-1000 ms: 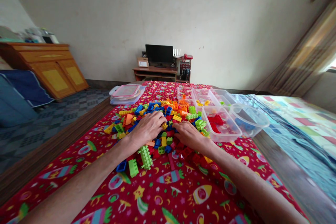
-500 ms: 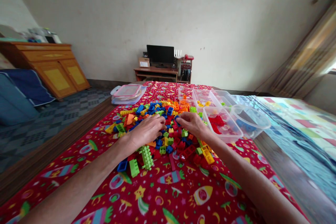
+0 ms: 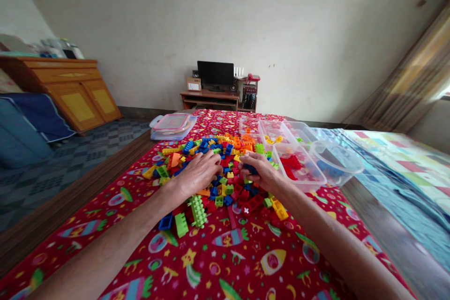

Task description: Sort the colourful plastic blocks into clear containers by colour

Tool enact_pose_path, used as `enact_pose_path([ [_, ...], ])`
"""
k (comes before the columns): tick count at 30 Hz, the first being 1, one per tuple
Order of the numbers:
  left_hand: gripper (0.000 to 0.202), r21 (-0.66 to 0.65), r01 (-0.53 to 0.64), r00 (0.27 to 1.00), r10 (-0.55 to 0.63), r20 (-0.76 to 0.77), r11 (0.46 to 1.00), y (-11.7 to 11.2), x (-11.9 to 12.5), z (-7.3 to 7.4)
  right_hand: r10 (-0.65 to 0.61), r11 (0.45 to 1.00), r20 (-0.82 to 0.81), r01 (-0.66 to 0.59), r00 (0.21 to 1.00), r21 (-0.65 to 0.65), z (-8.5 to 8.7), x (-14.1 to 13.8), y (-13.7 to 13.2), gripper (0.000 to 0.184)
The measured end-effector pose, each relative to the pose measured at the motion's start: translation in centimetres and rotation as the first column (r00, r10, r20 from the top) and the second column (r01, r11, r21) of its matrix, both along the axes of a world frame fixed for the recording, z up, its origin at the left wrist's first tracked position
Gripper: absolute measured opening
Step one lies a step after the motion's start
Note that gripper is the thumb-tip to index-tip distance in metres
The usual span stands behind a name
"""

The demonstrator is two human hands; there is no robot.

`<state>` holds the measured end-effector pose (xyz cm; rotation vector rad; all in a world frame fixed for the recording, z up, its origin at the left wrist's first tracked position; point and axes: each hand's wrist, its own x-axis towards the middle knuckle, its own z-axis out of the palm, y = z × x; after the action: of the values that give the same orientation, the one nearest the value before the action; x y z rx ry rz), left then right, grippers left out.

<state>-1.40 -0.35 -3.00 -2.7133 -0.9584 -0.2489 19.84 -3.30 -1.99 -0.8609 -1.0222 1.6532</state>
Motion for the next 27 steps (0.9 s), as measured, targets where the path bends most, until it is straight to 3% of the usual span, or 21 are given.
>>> enact_pose_path([
  [3, 0.01, -0.036, -0.024, 0.999, 0.023, -0.024, 0.999, 0.1, 0.1, 0.2, 0.036, 0.999, 0.006, -0.036, 0.999, 0.018, -0.3, -0.3, -0.2, 0.036],
  [7, 0.026, -0.073, -0.078, 0.994, 0.072, -0.08, 0.994, -0.1, 0.2, 0.4, 0.012, 0.999, 0.037, -0.013, 0.999, 0.03, 0.2, -0.2, -0.3, 0.034],
  [17, 0.025, -0.02, -0.074, 0.989, 0.071, -0.13, 0.997, -0.5, 0.7, 0.7, -0.065, 0.995, 0.066, 0.06, 0.996, 0.076, 0.8, 0.1, -0.3, 0.034],
  [23, 0.024, 0.018, 0.049, 0.995, -0.05, 0.083, 0.999, 0.9, 0.6, 1.3, -0.09, 0.993, 0.127, 0.08, 0.988, 0.085, 0.3, -0.1, -0.1, 0.032],
  [27, 0.025, -0.02, 0.103, 0.95, -0.093, 0.299, 0.994, 1.1, 1.1, 1.7, -0.069, 0.998, 0.239, 0.066, 0.969, 0.019, -0.6, -0.4, 0.0, 0.025],
])
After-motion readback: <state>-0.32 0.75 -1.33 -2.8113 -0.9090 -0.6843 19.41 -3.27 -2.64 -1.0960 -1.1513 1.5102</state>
